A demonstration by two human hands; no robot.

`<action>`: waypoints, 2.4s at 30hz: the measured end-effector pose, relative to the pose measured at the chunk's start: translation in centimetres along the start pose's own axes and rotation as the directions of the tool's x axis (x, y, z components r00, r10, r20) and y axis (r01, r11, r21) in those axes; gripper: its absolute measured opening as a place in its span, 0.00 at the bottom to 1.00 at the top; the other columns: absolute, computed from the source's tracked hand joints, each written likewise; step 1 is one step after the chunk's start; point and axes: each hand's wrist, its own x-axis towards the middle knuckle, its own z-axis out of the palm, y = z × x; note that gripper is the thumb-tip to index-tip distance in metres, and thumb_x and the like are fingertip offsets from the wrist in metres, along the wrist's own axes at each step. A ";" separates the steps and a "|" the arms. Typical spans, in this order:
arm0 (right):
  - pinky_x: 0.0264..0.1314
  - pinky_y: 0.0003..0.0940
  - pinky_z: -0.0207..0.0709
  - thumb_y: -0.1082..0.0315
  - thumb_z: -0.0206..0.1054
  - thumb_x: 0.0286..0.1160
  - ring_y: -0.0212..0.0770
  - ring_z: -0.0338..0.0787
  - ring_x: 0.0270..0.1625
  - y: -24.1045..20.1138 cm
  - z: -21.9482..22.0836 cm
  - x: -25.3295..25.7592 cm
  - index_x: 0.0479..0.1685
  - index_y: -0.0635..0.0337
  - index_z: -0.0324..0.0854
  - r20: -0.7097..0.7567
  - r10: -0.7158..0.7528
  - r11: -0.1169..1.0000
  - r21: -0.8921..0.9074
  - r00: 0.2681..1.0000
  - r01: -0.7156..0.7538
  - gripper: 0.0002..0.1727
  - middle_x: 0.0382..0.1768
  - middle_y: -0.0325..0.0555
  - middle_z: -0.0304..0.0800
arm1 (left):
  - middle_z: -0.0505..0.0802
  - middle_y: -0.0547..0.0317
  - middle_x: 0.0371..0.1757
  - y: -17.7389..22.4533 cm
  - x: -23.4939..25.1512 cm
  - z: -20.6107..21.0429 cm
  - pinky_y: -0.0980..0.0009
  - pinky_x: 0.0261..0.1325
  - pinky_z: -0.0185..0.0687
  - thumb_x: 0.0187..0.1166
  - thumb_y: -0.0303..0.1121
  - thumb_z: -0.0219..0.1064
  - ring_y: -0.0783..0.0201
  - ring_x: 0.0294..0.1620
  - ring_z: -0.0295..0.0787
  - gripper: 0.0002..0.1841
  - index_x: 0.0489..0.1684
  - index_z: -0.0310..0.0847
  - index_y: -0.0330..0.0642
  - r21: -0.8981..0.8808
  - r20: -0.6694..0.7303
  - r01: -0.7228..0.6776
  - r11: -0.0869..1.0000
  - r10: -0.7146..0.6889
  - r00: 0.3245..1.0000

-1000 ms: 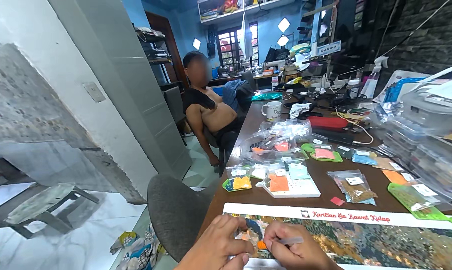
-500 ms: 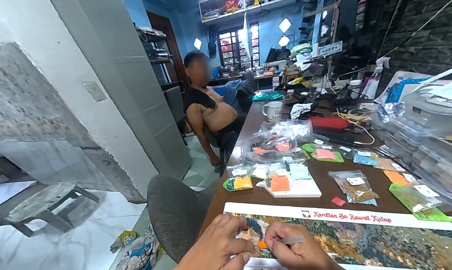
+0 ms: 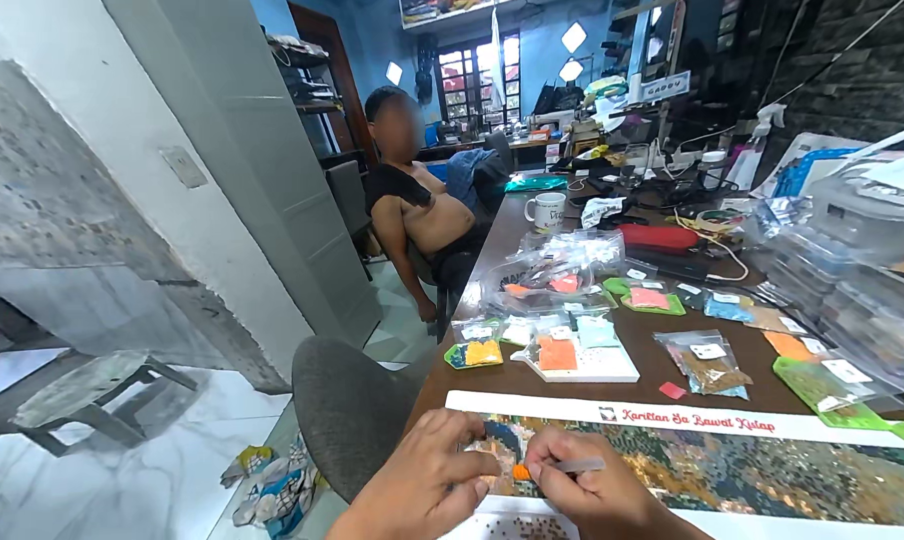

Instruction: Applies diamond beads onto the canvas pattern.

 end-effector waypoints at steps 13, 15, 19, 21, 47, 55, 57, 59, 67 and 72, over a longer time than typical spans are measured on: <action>0.25 0.14 0.64 0.68 0.59 0.76 0.19 0.72 0.22 0.4 0.1 0.0 0.34 0.63 0.85 -0.009 -0.044 0.999 -0.021 0.999 0.044 0.11 0.20 0.37 0.79 | 0.86 0.50 0.59 -0.5 -0.5 -0.3 0.61 0.67 0.72 0.85 0.42 0.51 0.57 0.63 0.79 0.18 0.46 0.93 0.61 -0.062 -0.025 0.028 0.998 -0.029 0.999; 0.24 0.13 0.64 0.68 0.59 0.75 0.18 0.71 0.22 0.3 0.1 0.0 0.34 0.62 0.85 -0.009 -0.027 1.000 -0.007 1.000 0.027 0.11 0.20 0.36 0.79 | 0.87 0.50 0.59 -0.6 -0.5 -0.3 0.61 0.67 0.72 0.85 0.43 0.51 0.56 0.63 0.79 0.18 0.45 0.93 0.60 -0.073 -0.021 0.013 0.997 -0.014 1.000; 0.24 0.13 0.63 0.67 0.59 0.75 0.17 0.70 0.22 0.2 0.0 0.0 0.34 0.61 0.85 -0.004 0.006 1.000 0.018 1.000 -0.006 0.10 0.20 0.34 0.78 | 0.87 0.50 0.59 -0.7 -0.4 -0.1 0.61 0.66 0.72 0.86 0.46 0.50 0.57 0.63 0.80 0.20 0.43 0.94 0.60 -0.079 -0.024 -0.004 0.997 0.002 1.000; 0.24 0.13 0.63 0.67 0.59 0.76 0.17 0.70 0.22 0.1 -0.1 0.0 0.34 0.61 0.85 -0.001 0.025 0.999 0.028 1.000 -0.025 0.10 0.20 0.33 0.77 | 0.87 0.50 0.58 -0.6 -0.4 -0.1 0.61 0.66 0.72 0.86 0.46 0.51 0.57 0.63 0.80 0.19 0.42 0.94 0.59 -0.077 -0.019 -0.005 0.997 0.004 1.000; 0.31 0.19 0.73 0.62 0.56 0.86 0.22 0.79 0.26 -4.2 -4.6 3.2 0.48 0.55 0.89 -0.221 0.455 0.881 -0.026 0.863 -0.472 0.14 0.26 0.29 0.82 | 0.87 0.50 0.56 -0.6 -0.4 -0.1 0.61 0.64 0.73 0.87 0.50 0.51 0.56 0.60 0.80 0.20 0.40 0.94 0.61 -0.043 -0.001 -0.023 0.999 0.023 1.000; 0.39 0.27 0.77 0.55 0.53 0.92 0.27 0.83 0.30 -4.3 -8.1 3.9 0.48 0.53 0.88 -0.075 0.612 0.765 -0.196 0.787 -0.613 0.18 0.27 0.32 0.86 | 0.88 0.50 0.56 -0.6 -0.4 0.0 0.60 0.64 0.74 0.88 0.53 0.50 0.55 0.61 0.81 0.22 0.40 0.94 0.62 -0.042 0.002 -0.008 0.999 0.008 1.000; 0.37 0.26 0.78 0.61 0.52 0.93 0.29 0.84 0.27 -3.9 -8.5 4.1 0.49 0.58 0.87 -0.113 0.635 0.759 -0.089 0.764 -0.644 0.17 0.25 0.35 0.85 | 0.88 0.50 0.56 -0.7 -0.4 0.0 0.61 0.64 0.73 0.88 0.52 0.50 0.56 0.61 0.81 0.22 0.40 0.93 0.62 -0.038 -0.007 -0.014 0.999 0.014 1.000; 0.33 0.24 0.79 0.65 0.50 0.94 0.30 0.84 0.23 -3.7 -9.0 4.3 0.49 0.62 0.82 -0.151 0.685 0.725 0.049 0.713 -0.687 0.15 0.21 0.38 0.85 | 0.87 0.50 0.56 -0.7 -0.5 0.0 0.62 0.64 0.73 0.88 0.52 0.50 0.56 0.60 0.81 0.21 0.40 0.93 0.62 -0.035 -0.014 -0.021 0.999 0.021 1.000; 0.28 0.21 0.77 0.63 0.48 0.96 0.30 0.82 0.19 -2.3 -11.7 4.2 0.44 0.64 0.79 -0.191 0.751 0.659 0.162 0.632 -0.734 0.17 0.17 0.39 0.82 | 0.88 0.48 0.56 -0.4 -0.3 -0.4 0.59 0.65 0.73 0.87 0.51 0.51 0.54 0.60 0.81 0.21 0.40 0.94 0.60 -0.039 0.020 -0.002 0.999 0.002 1.000; 0.40 0.43 0.76 0.52 0.53 0.93 0.38 0.83 0.32 -6.0 -13.6 4.1 0.35 0.53 0.91 -0.325 0.484 0.713 -0.392 0.813 -0.581 0.24 0.29 0.39 0.86 | 0.88 0.46 0.56 -0.3 -0.3 -0.4 0.56 0.65 0.73 0.87 0.51 0.52 0.52 0.61 0.81 0.21 0.41 0.95 0.58 -0.063 0.037 0.010 0.998 -0.008 0.999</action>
